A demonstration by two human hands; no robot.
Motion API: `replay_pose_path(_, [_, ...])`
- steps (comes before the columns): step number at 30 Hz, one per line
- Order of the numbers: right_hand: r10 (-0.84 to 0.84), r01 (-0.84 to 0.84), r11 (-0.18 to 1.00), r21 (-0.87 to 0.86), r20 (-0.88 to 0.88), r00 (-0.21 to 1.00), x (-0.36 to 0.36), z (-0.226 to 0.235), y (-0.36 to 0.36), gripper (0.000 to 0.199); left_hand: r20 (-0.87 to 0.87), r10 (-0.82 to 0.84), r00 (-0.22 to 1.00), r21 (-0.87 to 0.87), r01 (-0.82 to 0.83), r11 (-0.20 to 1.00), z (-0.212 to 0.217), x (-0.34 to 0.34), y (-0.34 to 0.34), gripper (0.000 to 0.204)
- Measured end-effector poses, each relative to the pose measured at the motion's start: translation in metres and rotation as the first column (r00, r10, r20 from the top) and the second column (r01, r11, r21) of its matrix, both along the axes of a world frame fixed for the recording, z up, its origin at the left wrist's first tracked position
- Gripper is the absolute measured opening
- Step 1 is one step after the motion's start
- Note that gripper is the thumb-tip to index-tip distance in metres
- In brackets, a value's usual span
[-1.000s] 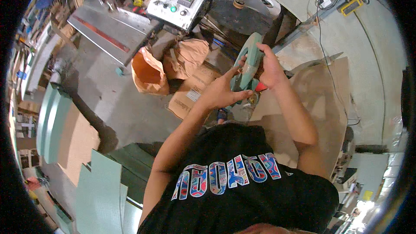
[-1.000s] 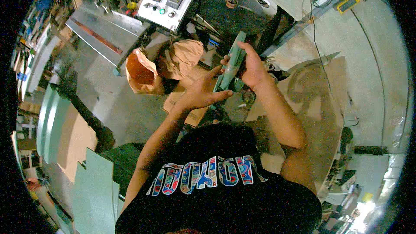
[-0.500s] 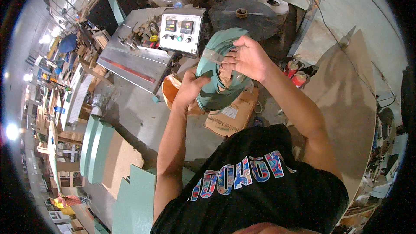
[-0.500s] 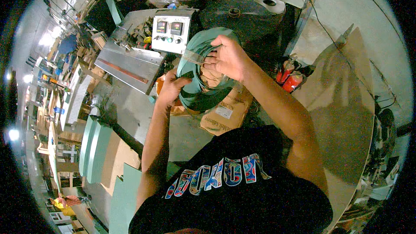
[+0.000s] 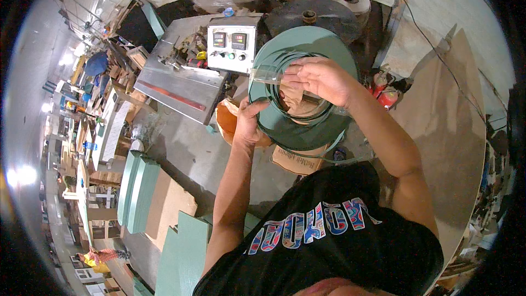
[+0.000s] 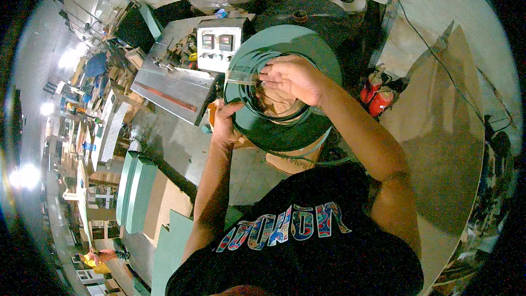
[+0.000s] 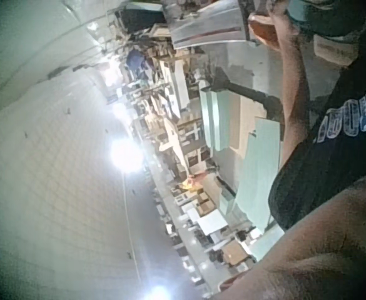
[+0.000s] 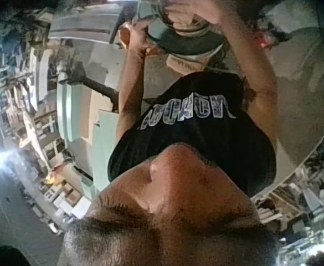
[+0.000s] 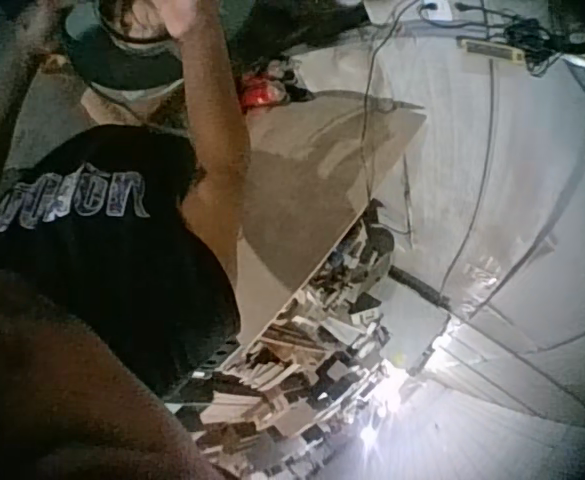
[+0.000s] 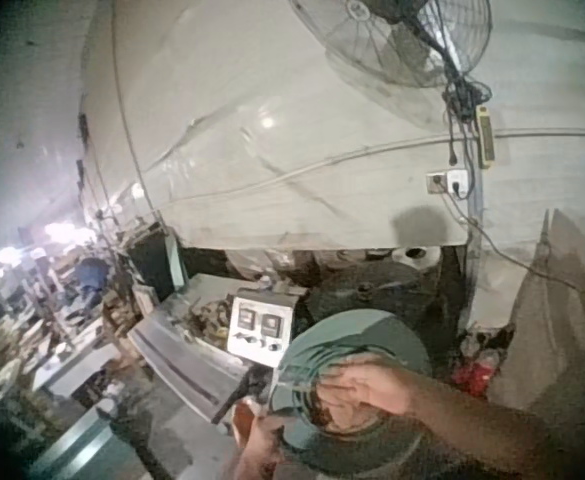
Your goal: The person cuts a coiled green cable into smaller segments using a utility knife on a workbench. They repeatedly measure, cut, and stack the pieces, then place the knife on the table.
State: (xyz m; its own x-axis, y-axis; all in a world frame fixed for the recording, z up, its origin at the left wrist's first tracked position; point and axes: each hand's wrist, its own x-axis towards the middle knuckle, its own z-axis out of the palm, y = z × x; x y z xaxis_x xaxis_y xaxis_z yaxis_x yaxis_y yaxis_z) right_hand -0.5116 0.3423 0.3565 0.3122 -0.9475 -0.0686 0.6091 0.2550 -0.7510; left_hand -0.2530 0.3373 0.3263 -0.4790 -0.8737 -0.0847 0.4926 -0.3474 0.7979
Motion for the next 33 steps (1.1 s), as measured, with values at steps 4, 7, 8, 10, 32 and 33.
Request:
replay_pose_path(4, [-0.046,0.047,0.984,0.174,-0.008,0.999,-0.024,-0.011,0.010,0.041,0.071,-0.014,0.997,0.025,0.012,1.000,-0.019,-0.028,-0.006,0.037])
replay_pose_path(7, [-0.015,-0.011,0.996,-0.090,-0.276,0.961,-0.042,0.005,0.034,0.040,0.139,0.008,0.990,0.031,-0.012,0.999,-0.045,-0.047,-0.010,0.037])
replay_pose_path(8, [-0.116,0.052,0.982,-0.181,-0.370,0.922,-0.056,-0.015,0.034,0.046,0.118,-0.005,0.993,0.072,-0.003,0.997,-0.062,-0.056,-0.018,0.037])
replay_pose_path(10, [-0.297,0.242,0.955,-0.173,-0.539,0.788,-0.101,-0.054,0.035,0.044,0.126,0.044,0.991,0.172,-0.066,0.983,-0.087,-0.078,-0.028,0.037])
replay_pose_path(32, [-0.440,0.554,0.777,0.299,-0.372,0.817,-0.364,-0.240,-0.236,0.052,-0.047,0.238,0.970,0.525,-0.179,0.832,-0.199,-0.250,-0.288,0.044])
replay_pose_path(33, [-0.432,0.555,0.775,0.303,-0.386,0.815,-0.364,-0.241,-0.270,0.051,-0.118,0.229,0.966,0.527,-0.135,0.839,-0.206,-0.254,-0.313,0.040])
